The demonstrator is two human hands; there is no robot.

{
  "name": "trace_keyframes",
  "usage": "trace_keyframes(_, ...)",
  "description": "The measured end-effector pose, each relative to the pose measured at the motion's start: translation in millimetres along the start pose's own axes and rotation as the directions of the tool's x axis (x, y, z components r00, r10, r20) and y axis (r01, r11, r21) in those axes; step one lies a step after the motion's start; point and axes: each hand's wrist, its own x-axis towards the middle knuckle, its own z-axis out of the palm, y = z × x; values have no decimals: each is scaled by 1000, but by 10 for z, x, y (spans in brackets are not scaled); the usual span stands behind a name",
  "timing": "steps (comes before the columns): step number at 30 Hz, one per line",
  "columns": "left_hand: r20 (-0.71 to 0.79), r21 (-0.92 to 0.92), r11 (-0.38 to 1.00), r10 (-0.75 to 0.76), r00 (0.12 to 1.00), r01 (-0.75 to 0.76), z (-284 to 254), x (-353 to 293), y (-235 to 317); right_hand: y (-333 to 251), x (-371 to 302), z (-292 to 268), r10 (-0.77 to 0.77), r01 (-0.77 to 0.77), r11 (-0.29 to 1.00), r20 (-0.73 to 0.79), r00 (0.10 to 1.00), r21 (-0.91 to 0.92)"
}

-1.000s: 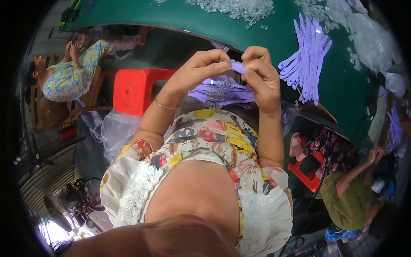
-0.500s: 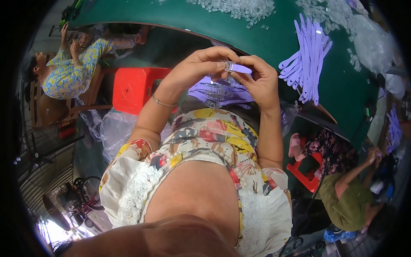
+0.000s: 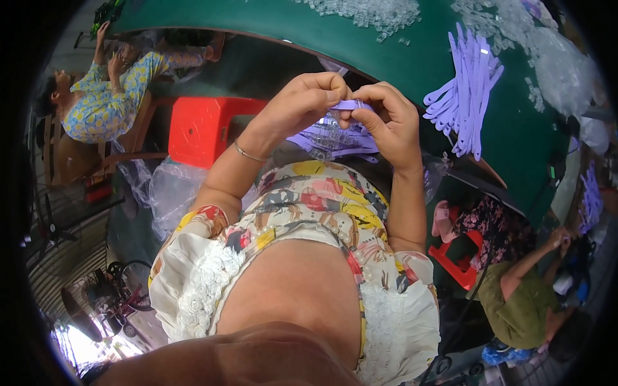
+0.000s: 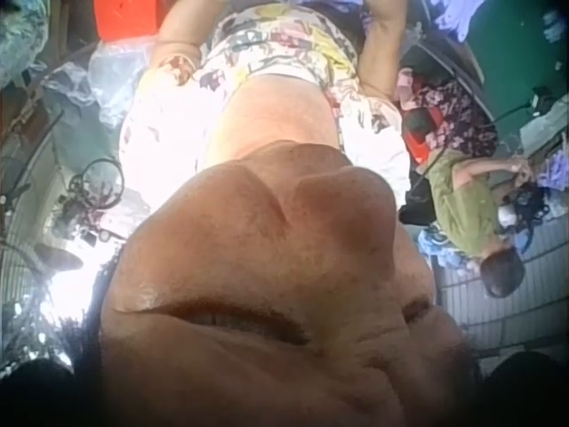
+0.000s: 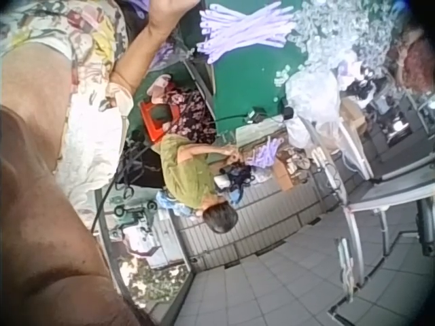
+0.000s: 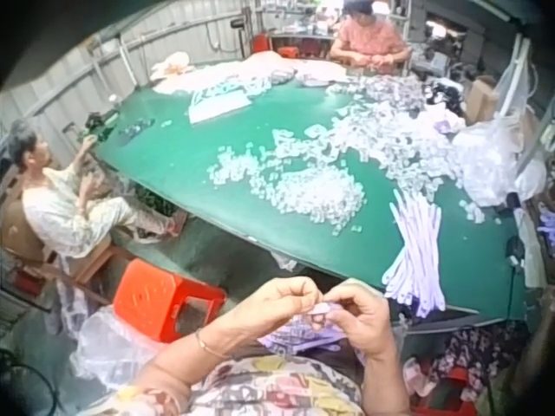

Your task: The person assembles clear plastic caps onto purple plastic stems by hand, fitting the parts together at a factory workbench.

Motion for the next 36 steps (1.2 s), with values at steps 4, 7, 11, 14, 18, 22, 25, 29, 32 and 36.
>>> trace_keyframes(4,-9,-45,999,20,1000,-20,41,-18,13,73,-12,-3,-13,14,999,-19,1000,47)
trace_keyframes(7,-58,108,990,97,994,-90,79,-39,22,92,0,-20,-53,52,998,-68,996,-22)
trace_keyframes(11,-86,233,972,61,994,-40,82,-60,10,78,64,-62,-243,233,865,34,969,-444)
trace_keyframes(14,-59,266,963,-25,998,39,29,-65,11,-63,88,46,-382,319,700,44,923,-639)
trace_keyframes(18,-138,305,952,64,988,-19,56,-54,-30,-36,-9,-21,-245,102,746,-128,961,-658)
trace_keyframes(22,-73,443,894,115,991,-72,62,-35,-46,-47,-56,-28,20,-62,880,-93,995,-471)
trace_keyframes(25,-52,501,864,86,995,-49,83,-47,3,-91,-76,19,124,-142,940,-79,989,-310)
trace_keyframes(29,21,441,897,9,1000,-17,144,-58,90,49,-153,-5,154,-150,982,-29,988,113)
trace_keyframes(32,13,225,974,-21,1000,18,204,-73,44,74,-160,90,26,-17,955,-25,999,295)
trace_keyframes(36,4,-59,997,-42,999,42,161,-69,-47,79,-143,145,38,-18,888,-35,999,460)
